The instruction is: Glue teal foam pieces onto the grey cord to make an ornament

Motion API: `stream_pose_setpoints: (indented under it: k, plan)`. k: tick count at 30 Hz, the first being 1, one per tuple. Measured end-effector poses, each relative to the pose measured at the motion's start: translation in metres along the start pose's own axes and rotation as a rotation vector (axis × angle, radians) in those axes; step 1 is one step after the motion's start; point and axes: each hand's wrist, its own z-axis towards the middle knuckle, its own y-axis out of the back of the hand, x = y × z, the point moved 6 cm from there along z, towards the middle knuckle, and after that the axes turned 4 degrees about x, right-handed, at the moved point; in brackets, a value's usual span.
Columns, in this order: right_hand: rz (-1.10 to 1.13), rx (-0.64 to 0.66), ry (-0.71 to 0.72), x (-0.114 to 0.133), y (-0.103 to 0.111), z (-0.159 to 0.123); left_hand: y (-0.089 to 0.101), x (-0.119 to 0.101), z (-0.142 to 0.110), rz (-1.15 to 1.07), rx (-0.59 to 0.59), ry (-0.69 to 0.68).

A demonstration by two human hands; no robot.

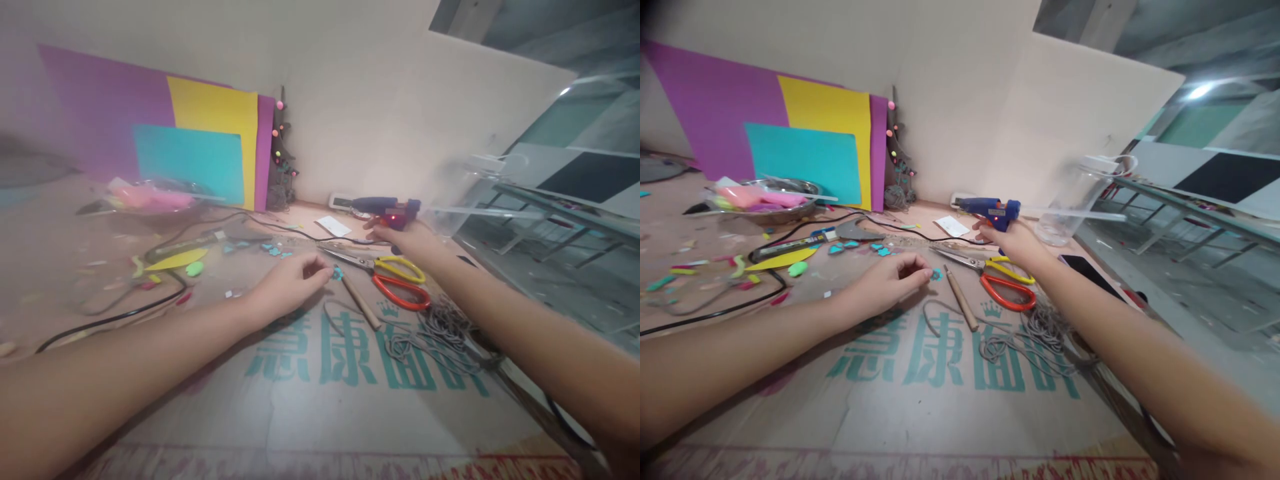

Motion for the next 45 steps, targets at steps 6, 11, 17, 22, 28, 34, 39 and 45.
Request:
stream_pose_setpoints:
  k: [6, 11, 17, 22, 28, 34, 39, 45]
  plan:
    - [-0.182, -0.104, -0.020, -0.008, -0.004, -0.058, 0.002, 0.003, 0.001, 0.005, -0.035, 0.024]
    - [-0.223, -0.153, 0.146, -0.002, -0.016, -0.078, 0.004, 0.001, 0.001, 0.052, -0.065, 0.005]
    - [-0.116, 0.000, 0.215, 0.001, -0.031, -0.083, 0.006, 0.001, 0.000, 0.060, -0.091, 0.024]
    - [-0.159, -0.067, 0.192, -0.002, -0.028, -0.084, 0.007, -0.002, 0.000, 0.058, -0.104, 0.018]
    - [-0.163, -0.093, 0.166, -0.001, -0.027, -0.081, 0.008, -0.004, -0.001, 0.057, -0.115, -0.015]
    - [-0.190, -0.061, 0.163, -0.002, -0.029, -0.079, 0.008, -0.006, -0.001, 0.072, -0.118, -0.040]
    - [-0.204, -0.059, 0.155, -0.004, -0.029, -0.080, 0.009, -0.008, -0.002, 0.066, -0.112, -0.034]
    - [-0.222, -0.073, 0.206, -0.006, -0.029, -0.082, 0.009, -0.009, -0.002, 0.101, -0.112, -0.043]
